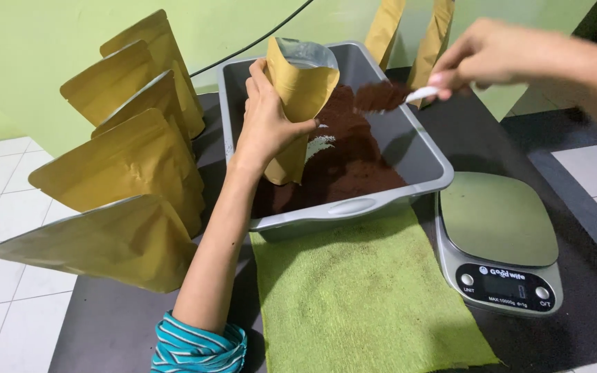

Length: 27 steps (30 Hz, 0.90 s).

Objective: Filling stand-up paper pouches with ground coffee using a spoon and checking the weight on a digital scale.

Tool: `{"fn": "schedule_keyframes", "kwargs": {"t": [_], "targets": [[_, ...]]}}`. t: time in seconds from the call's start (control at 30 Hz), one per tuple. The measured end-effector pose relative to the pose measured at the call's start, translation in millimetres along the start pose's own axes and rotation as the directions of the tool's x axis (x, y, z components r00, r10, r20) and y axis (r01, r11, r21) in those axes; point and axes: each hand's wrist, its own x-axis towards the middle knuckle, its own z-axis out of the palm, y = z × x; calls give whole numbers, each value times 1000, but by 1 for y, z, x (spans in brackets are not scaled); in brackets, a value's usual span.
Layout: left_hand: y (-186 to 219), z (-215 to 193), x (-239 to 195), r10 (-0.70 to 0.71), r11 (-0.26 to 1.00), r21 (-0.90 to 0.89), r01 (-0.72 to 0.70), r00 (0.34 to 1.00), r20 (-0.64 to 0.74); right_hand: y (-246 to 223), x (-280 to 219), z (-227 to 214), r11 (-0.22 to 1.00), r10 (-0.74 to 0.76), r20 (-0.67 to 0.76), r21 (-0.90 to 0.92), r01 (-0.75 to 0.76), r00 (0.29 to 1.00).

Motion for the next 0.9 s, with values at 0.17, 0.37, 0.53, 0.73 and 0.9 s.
{"fn": "schedule_keyframes", "kwargs": {"t": [0.17,0.37,0.53,0.73,0.9], "targets": [[0,2,1,36,999,-32,-34,998,48,47,51,-33,990,-138,-54,1,138,989],[4,2,0,54,998,-20,-52,992,117,-6,26,-44,952,-266,-127,-192,240,955],[9,-1,-3,22,999,-51,-16,992,121,-73,5,9,881,-389,-155,-350,318,908],[-7,8,4,80,996,-28,-80,996,25,-33,48,35,325,-937,-220,-836,441,272],[-9,7,6,6,1000,-9,-6,996,-93,-4,34,24,588,-750,-361,-748,309,555]]}}
